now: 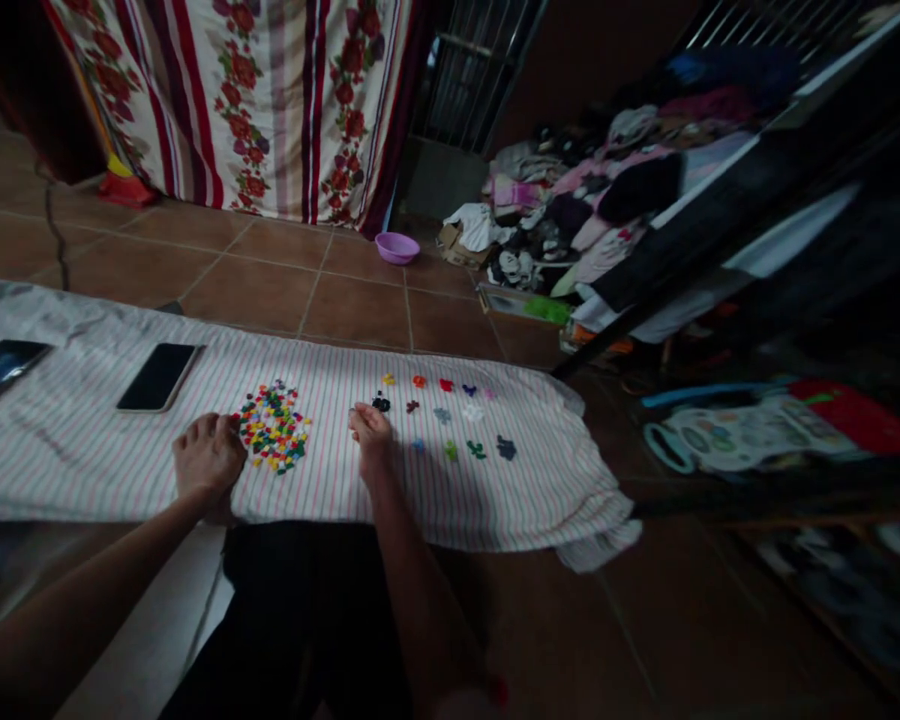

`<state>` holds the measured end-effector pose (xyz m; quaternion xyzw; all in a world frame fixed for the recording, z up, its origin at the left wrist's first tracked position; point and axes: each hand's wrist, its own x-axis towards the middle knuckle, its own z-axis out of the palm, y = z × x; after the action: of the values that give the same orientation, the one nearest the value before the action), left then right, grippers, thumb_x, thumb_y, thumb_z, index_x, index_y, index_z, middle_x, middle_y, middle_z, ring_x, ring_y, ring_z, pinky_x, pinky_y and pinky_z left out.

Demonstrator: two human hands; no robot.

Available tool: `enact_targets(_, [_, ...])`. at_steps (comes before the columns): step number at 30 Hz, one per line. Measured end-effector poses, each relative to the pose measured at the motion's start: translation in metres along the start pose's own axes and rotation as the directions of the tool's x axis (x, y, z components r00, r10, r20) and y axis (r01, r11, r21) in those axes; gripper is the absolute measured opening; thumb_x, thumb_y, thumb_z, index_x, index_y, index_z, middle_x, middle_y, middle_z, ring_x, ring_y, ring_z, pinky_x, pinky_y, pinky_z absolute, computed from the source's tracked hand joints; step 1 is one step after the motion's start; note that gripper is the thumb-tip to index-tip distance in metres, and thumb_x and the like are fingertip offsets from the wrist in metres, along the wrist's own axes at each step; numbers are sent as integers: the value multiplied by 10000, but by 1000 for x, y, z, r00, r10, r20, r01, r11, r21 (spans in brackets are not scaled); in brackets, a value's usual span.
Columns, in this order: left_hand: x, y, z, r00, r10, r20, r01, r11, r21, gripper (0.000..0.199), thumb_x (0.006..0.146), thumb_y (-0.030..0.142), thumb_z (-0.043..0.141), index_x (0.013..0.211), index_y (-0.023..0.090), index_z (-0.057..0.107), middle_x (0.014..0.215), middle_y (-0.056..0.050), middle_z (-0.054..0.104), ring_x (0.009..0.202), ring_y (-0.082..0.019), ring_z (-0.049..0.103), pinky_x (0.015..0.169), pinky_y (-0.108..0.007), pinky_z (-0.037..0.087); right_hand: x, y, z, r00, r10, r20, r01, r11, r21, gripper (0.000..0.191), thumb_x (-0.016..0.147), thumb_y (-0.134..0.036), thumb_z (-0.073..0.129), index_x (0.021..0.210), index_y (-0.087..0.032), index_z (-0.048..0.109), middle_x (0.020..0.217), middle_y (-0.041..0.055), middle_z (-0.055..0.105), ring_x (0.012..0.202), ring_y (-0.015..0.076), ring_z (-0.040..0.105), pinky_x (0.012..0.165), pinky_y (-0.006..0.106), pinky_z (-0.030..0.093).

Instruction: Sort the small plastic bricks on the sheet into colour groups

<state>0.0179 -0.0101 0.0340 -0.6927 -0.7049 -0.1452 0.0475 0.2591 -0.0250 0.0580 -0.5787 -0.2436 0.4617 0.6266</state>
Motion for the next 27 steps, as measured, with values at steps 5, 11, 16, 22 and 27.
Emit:
enact_targets(5, [-1,0,0,1000,19,-21,-18,1000,20,318,897,275,336,1086,150,560,1117,-128,567,1076,-301,493,829,-413,356,0,-13,-83,955,-243,-172,196,948,-252,378,672,-401,618,967,-173,680,725,-13,631,615,114,519,568,242,392])
enact_targets(11, [-2,5,-10,1000,4,14,-3,1000,-6,336,891,266,348,1083,125,586,1107,-167,578,1049,-330,519,816,-440,380,14,-10,-195,796,-407,-447,206,878,-432,440,653,-463,561,958,-159,652,748,27,629,664,159,554,611,279,436])
enact_targets(16, [-2,4,-8,1000,2,20,-2,1000,-27,329,867,250,395,1095,120,592,1120,-184,576,1058,-340,519,818,-457,394,20,-13,-257,655,-475,-587,76,815,-574,393,667,-366,503,961,-150,649,838,66,652,757,198,571,711,312,450])
enact_targets(22, [-3,2,-5,1000,21,12,-21,999,-40,336,882,249,367,1109,104,569,1148,-199,568,1079,-354,511,830,-475,389,27,-14,-278,634,-551,-543,-112,630,-769,378,709,-280,450,990,-155,667,888,72,670,825,208,585,768,305,427])
enact_targets(27, [-2,6,-12,999,-12,43,14,999,-41,328,863,257,385,1098,123,572,1161,-192,564,1098,-353,503,847,-471,389,37,-14,-273,617,-558,-555,-218,557,-801,376,744,-269,447,1036,-203,676,848,35,659,769,187,562,708,284,396])
